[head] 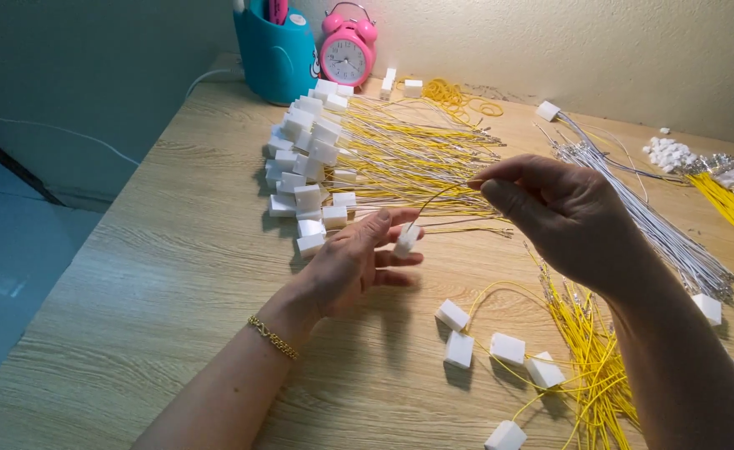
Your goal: The person is manually assembling electrical wire components by picking up individual wires and carefully inserting the metal connector ends into small white foam blocks, organizing them on a wooden desk.
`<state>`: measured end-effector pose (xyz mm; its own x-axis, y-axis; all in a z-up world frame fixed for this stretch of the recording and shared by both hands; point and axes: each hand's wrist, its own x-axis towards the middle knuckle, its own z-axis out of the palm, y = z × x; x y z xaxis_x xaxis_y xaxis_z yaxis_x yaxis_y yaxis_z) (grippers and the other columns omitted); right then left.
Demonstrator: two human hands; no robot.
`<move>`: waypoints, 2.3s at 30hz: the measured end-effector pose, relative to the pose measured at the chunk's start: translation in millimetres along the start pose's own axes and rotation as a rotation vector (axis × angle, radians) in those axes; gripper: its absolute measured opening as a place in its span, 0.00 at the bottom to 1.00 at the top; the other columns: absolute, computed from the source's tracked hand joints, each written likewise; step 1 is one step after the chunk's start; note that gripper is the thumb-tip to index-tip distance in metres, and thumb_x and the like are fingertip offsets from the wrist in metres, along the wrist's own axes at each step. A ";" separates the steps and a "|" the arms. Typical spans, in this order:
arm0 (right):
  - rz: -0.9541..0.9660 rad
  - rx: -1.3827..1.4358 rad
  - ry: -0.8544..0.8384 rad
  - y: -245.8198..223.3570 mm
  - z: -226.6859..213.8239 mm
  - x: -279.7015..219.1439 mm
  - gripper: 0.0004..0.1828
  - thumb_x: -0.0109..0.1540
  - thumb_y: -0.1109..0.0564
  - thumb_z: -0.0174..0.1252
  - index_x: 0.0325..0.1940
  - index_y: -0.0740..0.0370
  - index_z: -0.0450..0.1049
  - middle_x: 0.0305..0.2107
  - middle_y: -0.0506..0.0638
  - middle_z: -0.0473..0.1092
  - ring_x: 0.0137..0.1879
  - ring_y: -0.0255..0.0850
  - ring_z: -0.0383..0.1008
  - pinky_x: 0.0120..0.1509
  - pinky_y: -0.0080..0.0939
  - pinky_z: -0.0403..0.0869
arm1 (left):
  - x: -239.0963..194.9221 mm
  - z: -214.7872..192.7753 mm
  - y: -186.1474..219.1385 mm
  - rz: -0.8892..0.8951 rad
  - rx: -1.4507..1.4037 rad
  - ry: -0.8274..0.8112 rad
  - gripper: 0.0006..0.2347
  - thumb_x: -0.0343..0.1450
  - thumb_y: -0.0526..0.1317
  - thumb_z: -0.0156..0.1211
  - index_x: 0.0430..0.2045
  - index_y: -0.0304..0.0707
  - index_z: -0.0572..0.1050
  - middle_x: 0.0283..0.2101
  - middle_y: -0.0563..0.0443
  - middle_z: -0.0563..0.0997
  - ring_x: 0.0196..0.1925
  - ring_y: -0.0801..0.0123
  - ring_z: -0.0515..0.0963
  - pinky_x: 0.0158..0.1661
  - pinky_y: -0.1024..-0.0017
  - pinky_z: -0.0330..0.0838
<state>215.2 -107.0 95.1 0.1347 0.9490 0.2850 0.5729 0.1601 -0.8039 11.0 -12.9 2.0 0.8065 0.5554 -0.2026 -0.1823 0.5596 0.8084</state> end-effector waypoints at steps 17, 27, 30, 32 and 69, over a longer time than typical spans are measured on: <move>0.327 -0.279 0.002 49.7 -24.8 12.6 0.10 0.62 0.56 0.58 0.44 0.61 0.81 0.34 0.47 0.78 0.39 0.31 0.71 0.47 0.29 0.66 | 2.5 -25.4 -2.8 0.100 -0.220 -0.027 0.21 0.69 0.28 0.52 0.59 0.30 0.67 0.46 0.39 0.79 0.42 0.61 0.80 0.44 0.69 0.77; 0.158 -0.150 0.004 23.2 -20.4 5.2 0.10 0.59 0.61 0.59 0.43 0.67 0.79 0.34 0.52 0.78 0.39 0.33 0.74 0.48 0.28 0.72 | 3.6 -18.1 -1.4 0.063 -0.023 0.115 0.25 0.61 0.29 0.64 0.55 0.32 0.72 0.43 0.46 0.79 0.40 0.69 0.77 0.43 0.74 0.75; 0.060 -0.294 0.003 10.6 -22.6 4.7 0.09 0.60 0.59 0.60 0.42 0.65 0.80 0.30 0.51 0.77 0.32 0.34 0.72 0.38 0.31 0.69 | -0.8 -12.2 5.9 0.074 -0.125 0.088 0.22 0.65 0.35 0.62 0.53 0.27 0.71 0.38 0.43 0.80 0.31 0.70 0.79 0.34 0.77 0.78; 0.082 -0.357 0.019 8.6 -23.1 3.0 0.09 0.60 0.58 0.60 0.41 0.64 0.81 0.29 0.51 0.77 0.31 0.34 0.71 0.37 0.32 0.68 | -2.7 -11.1 7.4 0.081 -0.149 0.063 0.22 0.66 0.38 0.60 0.55 0.32 0.68 0.37 0.41 0.80 0.30 0.67 0.79 0.32 0.76 0.77; 0.752 -0.829 0.061 157.1 -110.0 41.2 0.05 0.55 0.49 0.59 0.33 0.43 0.79 0.35 0.41 0.77 0.44 0.41 0.74 0.46 0.45 0.69 | 2.6 16.0 18.4 -0.173 0.037 0.517 0.16 0.71 0.27 0.47 0.54 0.27 0.72 0.45 0.24 0.76 0.41 0.50 0.74 0.46 0.65 0.70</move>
<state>399.8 -72.6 38.0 0.6996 0.7097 -0.0830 0.6875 -0.7002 -0.1924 18.8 -11.1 25.1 0.4399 0.6921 -0.5723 -0.0436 0.6529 0.7562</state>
